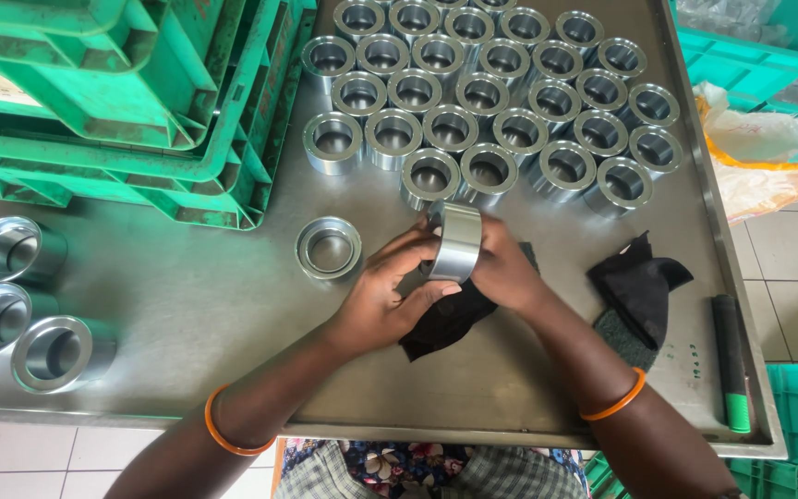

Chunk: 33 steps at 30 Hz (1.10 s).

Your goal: Inspecting and cleaning metal rings using a cloth swatch on a workbench.

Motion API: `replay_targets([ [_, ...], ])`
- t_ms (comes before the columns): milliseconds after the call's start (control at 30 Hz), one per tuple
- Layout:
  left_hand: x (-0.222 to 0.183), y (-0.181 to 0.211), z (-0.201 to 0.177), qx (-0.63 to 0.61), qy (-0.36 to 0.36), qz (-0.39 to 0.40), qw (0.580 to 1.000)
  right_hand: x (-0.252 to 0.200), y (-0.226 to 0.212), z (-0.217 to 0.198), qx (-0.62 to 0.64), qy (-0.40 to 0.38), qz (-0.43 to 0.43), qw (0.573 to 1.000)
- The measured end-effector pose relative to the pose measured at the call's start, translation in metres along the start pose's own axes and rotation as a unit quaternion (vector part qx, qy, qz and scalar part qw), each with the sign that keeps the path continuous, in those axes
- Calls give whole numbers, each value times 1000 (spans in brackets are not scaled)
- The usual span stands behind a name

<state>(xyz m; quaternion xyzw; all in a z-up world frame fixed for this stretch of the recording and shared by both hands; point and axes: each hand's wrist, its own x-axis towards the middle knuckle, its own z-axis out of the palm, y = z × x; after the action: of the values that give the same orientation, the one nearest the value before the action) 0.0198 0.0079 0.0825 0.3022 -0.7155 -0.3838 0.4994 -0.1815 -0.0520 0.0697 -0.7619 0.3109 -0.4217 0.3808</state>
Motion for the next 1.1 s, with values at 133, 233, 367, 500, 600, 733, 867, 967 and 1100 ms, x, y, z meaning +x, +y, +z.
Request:
replay_targets([
  [133, 2, -8, 0, -31, -18, 16, 999, 2, -11, -5, 5, -39, -44, 998],
  [233, -5, -34, 4, -251, -4, -115, 961, 0, -30, 2, -225, 46, -104, 968],
  [367, 6, -46, -12, -400, 91, -214, 886, 7, -30, 11, 44, 33, 162, 985],
  [500, 4, -60, -24, -506, 185, -302, 787, 3, -25, 13, 363, -31, 274, 890],
  [600, 0, -70, -24, -531, 162, -280, 783, -1, -30, 17, 369, -39, 261, 891],
  [733, 4, -58, -23, -515, 142, -255, 806, -7, -31, 26, 356, -6, 238, 904],
  [867, 20, -11, -24, -491, 154, -297, 804, -13, -41, 32, 165, 4, 36, 986],
  [967, 14, -22, -26, -529, 116, -238, 807, -11, -43, 25, -214, -49, -132, 967],
  [1100, 15, -27, -29, -558, 72, -253, 787, -6, -39, 4, -222, -35, -250, 942],
])
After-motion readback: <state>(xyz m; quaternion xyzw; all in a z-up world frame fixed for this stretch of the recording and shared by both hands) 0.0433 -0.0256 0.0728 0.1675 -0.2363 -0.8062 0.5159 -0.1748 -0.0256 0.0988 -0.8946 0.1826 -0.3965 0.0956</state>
